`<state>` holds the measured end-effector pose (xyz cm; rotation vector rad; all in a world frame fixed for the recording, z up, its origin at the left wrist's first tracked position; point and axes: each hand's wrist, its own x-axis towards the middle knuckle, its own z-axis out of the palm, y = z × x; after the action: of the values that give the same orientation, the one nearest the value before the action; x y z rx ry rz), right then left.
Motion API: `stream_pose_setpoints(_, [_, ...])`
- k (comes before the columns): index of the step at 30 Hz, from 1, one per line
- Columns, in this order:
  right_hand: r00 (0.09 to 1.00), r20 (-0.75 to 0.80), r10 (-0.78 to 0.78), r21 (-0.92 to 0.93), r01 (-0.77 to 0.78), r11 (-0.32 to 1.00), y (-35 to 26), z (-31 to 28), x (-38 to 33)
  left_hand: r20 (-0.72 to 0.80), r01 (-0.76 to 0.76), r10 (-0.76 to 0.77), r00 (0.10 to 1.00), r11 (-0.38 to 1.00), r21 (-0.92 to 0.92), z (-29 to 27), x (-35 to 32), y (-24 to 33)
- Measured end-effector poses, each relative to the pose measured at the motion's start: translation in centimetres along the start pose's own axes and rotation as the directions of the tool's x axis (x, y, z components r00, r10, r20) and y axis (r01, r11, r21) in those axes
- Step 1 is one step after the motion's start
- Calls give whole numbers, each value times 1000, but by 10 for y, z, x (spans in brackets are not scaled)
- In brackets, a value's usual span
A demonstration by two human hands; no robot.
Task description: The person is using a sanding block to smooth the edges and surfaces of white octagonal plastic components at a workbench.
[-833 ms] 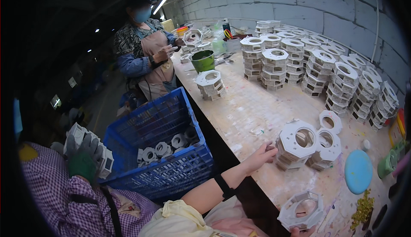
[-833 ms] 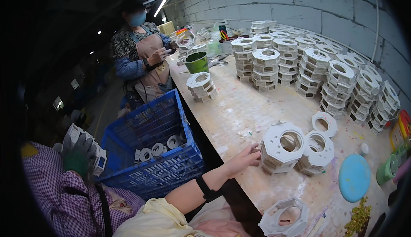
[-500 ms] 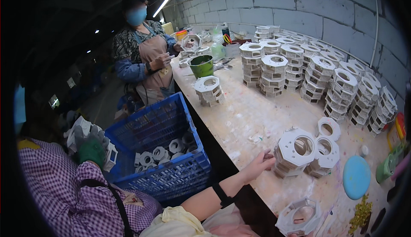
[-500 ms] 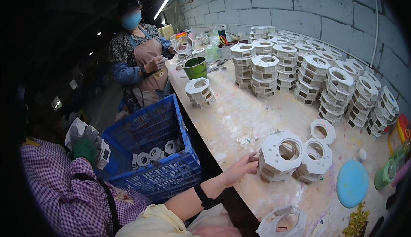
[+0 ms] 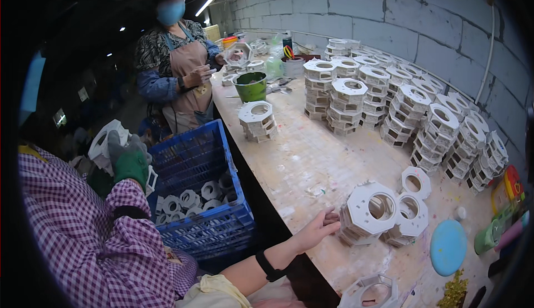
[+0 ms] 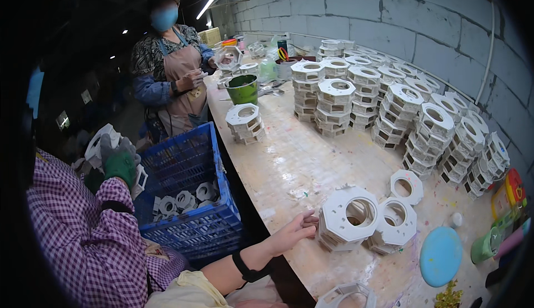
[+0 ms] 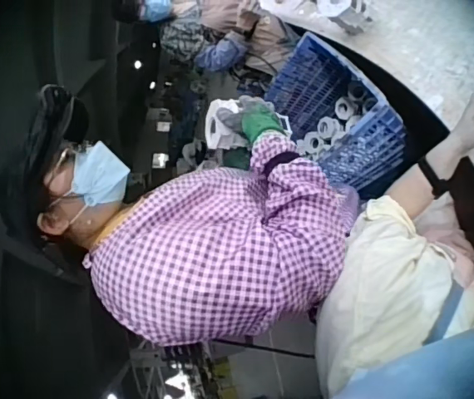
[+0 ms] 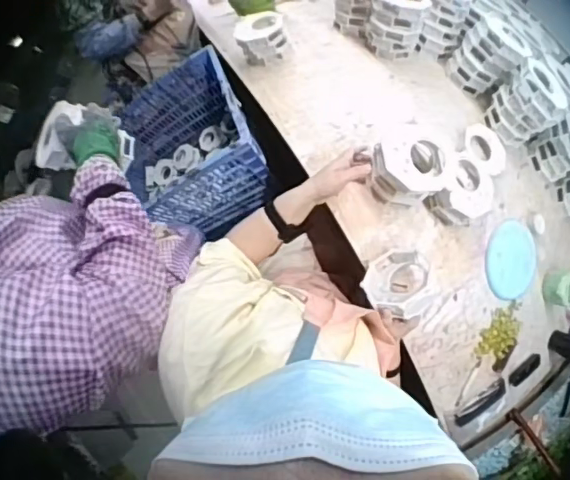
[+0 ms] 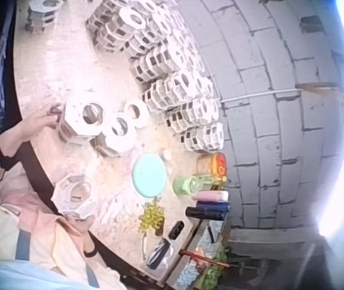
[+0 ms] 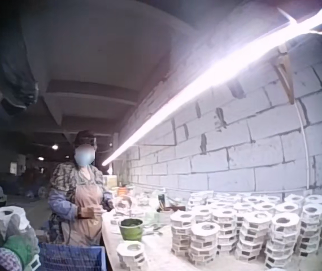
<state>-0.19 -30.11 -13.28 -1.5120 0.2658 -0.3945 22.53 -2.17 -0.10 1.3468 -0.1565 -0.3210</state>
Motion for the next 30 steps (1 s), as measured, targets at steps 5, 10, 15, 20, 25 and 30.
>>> stream_pose_setpoints(5, [996, 92, 0, -12, 1, 1000, -25, 13, 11, -15, 8, -8, 1000, 999, -40, 2, -1, 3])
stream_pose_setpoints(10, [985, 172, 6, -21, -3, 1000, -38, 15, 12, -42, -2, 1, 999, 1000, -6, 5, -1, 0])
stream_pose_setpoints(15, [972, 233, 5, -13, -3, 1000, -47, 18, 8, -79, -2, -1, 997, 999, -36, 6, 1, -1])
stream_pose_setpoints(20, [961, 275, -4, -9, 6, 1000, -60, 21, 2, -75, 14, -14, 997, 1000, 4, 8, 0, 4])
stream_pose_setpoints(25, [938, 346, -14, 2, 14, 1000, -75, 33, 7, -106, 25, -22, 994, 999, 28, 5, -1, 4])
stream_pose_setpoints(30, [969, 236, -75, 116, 49, 992, -102, 45, 6, -105, -13, 13, 994, 1000, 5, 8, 1, 1])
